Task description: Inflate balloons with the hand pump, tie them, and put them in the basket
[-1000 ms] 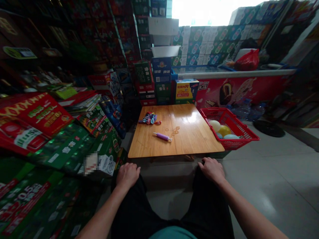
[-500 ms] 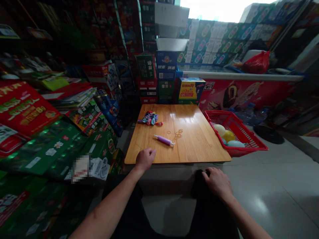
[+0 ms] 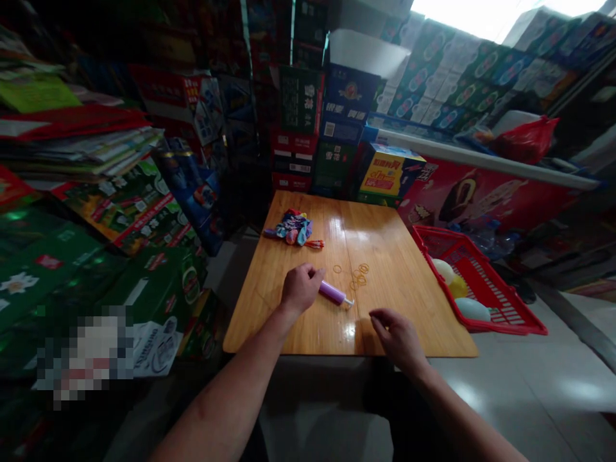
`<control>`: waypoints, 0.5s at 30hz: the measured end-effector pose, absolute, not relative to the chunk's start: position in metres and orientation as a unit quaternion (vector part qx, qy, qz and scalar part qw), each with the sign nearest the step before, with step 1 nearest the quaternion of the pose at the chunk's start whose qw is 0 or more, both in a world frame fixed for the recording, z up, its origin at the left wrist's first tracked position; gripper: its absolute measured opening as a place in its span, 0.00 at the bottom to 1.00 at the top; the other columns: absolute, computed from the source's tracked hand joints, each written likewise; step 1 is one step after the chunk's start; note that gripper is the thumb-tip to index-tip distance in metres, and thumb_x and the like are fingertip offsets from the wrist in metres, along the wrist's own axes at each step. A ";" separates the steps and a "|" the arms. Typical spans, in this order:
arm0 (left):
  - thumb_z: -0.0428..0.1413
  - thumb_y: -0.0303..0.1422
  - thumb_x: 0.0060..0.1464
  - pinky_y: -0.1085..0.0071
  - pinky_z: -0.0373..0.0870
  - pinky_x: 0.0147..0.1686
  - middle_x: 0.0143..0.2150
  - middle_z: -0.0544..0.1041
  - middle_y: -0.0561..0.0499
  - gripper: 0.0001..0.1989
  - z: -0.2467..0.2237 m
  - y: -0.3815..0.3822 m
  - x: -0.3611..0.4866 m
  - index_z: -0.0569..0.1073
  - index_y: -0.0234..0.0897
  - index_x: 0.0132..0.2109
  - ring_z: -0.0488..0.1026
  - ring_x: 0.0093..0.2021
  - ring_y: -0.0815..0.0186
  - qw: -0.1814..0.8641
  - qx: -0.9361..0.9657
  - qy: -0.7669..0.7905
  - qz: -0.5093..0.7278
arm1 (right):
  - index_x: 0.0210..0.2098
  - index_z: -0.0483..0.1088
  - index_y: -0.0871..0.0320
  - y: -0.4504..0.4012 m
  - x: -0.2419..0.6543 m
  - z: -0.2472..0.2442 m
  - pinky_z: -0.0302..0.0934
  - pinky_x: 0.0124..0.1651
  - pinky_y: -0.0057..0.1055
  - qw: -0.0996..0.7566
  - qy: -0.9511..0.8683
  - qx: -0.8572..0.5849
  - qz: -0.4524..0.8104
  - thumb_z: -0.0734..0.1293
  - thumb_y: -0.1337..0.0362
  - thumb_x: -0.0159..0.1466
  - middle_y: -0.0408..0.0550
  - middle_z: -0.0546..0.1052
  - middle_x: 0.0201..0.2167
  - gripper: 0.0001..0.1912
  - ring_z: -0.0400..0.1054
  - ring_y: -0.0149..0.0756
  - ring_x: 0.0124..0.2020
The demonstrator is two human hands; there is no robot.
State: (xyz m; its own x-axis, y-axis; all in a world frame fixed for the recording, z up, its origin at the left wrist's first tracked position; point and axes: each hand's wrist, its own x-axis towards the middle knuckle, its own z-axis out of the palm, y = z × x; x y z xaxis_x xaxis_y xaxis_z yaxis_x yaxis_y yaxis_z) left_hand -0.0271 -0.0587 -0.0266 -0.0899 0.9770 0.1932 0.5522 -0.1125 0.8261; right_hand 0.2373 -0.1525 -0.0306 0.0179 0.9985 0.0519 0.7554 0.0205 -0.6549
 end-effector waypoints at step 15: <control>0.55 0.40 0.60 0.69 0.61 0.31 0.30 0.79 0.49 0.13 -0.017 -0.044 -0.072 0.73 0.39 0.30 0.74 0.30 0.63 0.263 0.573 0.649 0.426 | 0.47 0.79 0.57 0.077 0.044 -0.039 0.54 0.61 0.41 0.093 -0.861 -0.499 0.030 0.65 0.67 0.65 0.58 0.76 0.53 0.14 0.61 0.50 0.60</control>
